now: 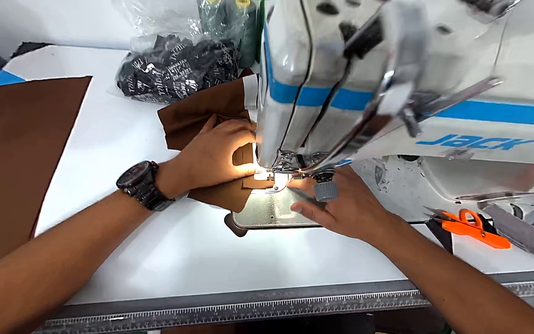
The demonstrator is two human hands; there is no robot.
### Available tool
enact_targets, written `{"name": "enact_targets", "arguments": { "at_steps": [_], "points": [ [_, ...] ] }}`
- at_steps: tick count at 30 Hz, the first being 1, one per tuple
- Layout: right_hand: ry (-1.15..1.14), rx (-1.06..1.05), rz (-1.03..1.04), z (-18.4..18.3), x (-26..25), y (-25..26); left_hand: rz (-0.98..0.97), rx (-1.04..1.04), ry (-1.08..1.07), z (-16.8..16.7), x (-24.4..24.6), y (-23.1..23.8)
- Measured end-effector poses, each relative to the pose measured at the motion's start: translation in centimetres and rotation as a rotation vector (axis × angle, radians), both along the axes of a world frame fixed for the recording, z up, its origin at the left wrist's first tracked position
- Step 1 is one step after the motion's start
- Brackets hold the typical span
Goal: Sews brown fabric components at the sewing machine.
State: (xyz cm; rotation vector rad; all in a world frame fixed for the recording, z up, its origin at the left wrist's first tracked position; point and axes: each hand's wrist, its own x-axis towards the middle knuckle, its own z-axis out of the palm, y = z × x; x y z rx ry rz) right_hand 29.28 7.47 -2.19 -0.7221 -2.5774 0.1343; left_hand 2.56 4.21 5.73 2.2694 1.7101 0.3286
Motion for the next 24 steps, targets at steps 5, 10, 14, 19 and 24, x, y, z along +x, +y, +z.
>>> {"name": "enact_targets", "arguments": {
  "at_steps": [5,10,14,19,24],
  "points": [
    [0.098,0.02,-0.139,0.4,0.7,1.3,0.031,0.355,-0.017,-5.5,-0.9,1.4],
    [0.117,0.075,-0.196,0.5,0.8,0.3,0.236,0.215,-0.035,-7.5,-0.5,-0.2],
    [0.175,0.008,-0.018,1.3,-1.1,-5.7,-0.028,0.152,-0.124,-6.5,-4.9,-9.5],
    [0.022,-0.052,0.301,3.8,-10.2,-9.2,-0.094,0.241,-0.231,-6.5,-8.1,-18.9],
    [-0.302,-0.368,0.638,6.6,-17.2,-9.0,0.012,0.332,-0.303,-5.0,-8.9,-24.0]
  ]
}}
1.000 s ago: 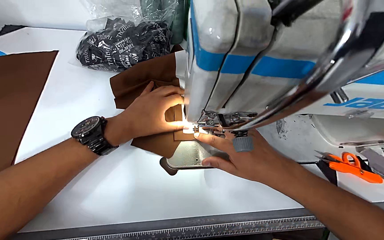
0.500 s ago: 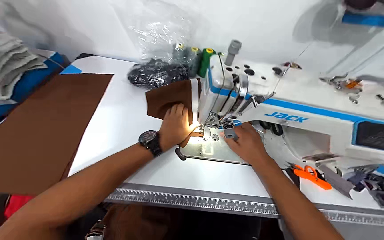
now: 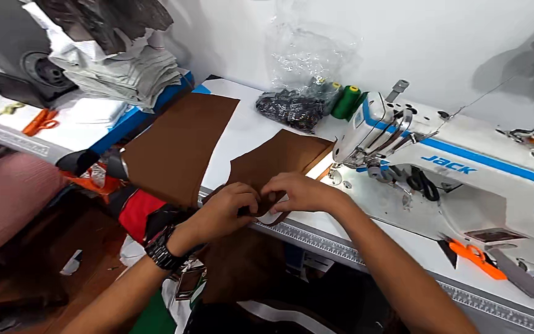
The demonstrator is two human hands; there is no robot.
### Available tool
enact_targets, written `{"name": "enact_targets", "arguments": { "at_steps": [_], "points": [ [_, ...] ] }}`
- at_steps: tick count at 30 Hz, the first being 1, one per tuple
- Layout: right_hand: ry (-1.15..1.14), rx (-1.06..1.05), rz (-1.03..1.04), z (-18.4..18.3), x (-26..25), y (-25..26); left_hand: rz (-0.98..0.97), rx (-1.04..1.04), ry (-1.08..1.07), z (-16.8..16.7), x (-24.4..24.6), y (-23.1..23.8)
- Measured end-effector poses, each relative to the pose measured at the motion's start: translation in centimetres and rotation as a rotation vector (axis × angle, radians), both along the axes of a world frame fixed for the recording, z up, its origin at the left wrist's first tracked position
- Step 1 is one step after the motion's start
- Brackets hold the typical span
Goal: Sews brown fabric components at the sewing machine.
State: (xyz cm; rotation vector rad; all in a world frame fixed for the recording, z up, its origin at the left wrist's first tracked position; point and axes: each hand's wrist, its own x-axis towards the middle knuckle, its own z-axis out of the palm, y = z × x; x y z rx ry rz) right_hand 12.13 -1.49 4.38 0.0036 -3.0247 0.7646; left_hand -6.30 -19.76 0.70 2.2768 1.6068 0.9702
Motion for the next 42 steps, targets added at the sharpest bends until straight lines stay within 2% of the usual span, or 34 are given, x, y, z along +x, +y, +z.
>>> {"name": "enact_targets", "arguments": {
  "at_steps": [3,7,9,11,13,15,19,21,23,26,29,31,33,34,35,37,39,42],
  "points": [
    [0.051,-0.094,0.078,0.9,-0.1,-2.0,0.014,-0.067,-0.197,1.3,-1.5,-2.8],
    [0.287,-0.196,-0.012,1.3,1.5,-4.8,-0.01,-0.018,-0.444,3.1,-3.1,-5.8],
    [0.416,-0.14,-0.097,2.4,2.3,-6.8,0.053,0.087,-0.528,4.6,-3.0,-6.8],
    [0.542,0.052,-0.128,3.3,2.4,-8.7,0.097,0.191,-0.588,6.3,-2.8,-7.6],
    [0.619,0.169,-0.163,3.4,2.1,-9.8,0.097,0.257,-0.583,7.8,-2.4,-8.2],
    [0.641,0.121,-0.189,3.0,1.7,-9.4,0.091,0.269,-0.563,8.5,-1.8,-8.1],
    [0.587,-0.005,-0.197,2.4,1.5,-8.4,0.139,0.039,-0.361,5.6,0.7,-5.9],
    [0.611,0.001,-0.176,2.7,1.3,-8.9,0.173,-0.002,-0.427,3.9,1.7,-4.6],
    [0.666,0.014,-0.147,3.0,1.4,-9.3,0.197,0.023,-0.563,3.6,1.8,-4.6],
    [0.644,-0.017,-0.129,2.5,2.6,-8.2,0.189,0.1,-0.606,4.7,-0.7,-6.8],
    [0.541,-0.078,-0.152,0.5,5.4,-7.0,0.204,0.218,-0.486,6.7,-5.1,-9.8],
    [0.499,-0.189,-0.23,-0.5,7.6,-8.1,0.283,0.246,-0.464,9.1,-7.9,-10.6],
    [0.507,-0.327,-0.295,-0.8,9.3,-10.5,0.332,0.26,-0.387,11.9,-10.3,-8.8],
    [0.545,-0.369,-0.348,-1.3,9.8,-11.7,0.293,0.265,-0.276,12.7,-11.6,-6.8],
    [0.591,-0.406,-0.427,-2.3,10.2,-12.8,0.24,0.261,-0.161,13.3,-12.2,-3.9],
    [0.69,-0.515,-0.636,-5.4,11.1,-14.1,0.142,0.207,-0.009,13.8,-9.6,3.7],
    [0.711,-0.655,-0.861,-8.9,12.7,-15.3,-0.014,0.009,-0.004,11.4,-5.8,11.4],
    [0.6,-0.793,-1.158,-11.2,16.2,-16.9,-0.309,-0.244,-0.057,4.3,-0.7,20.8]
  ]
}}
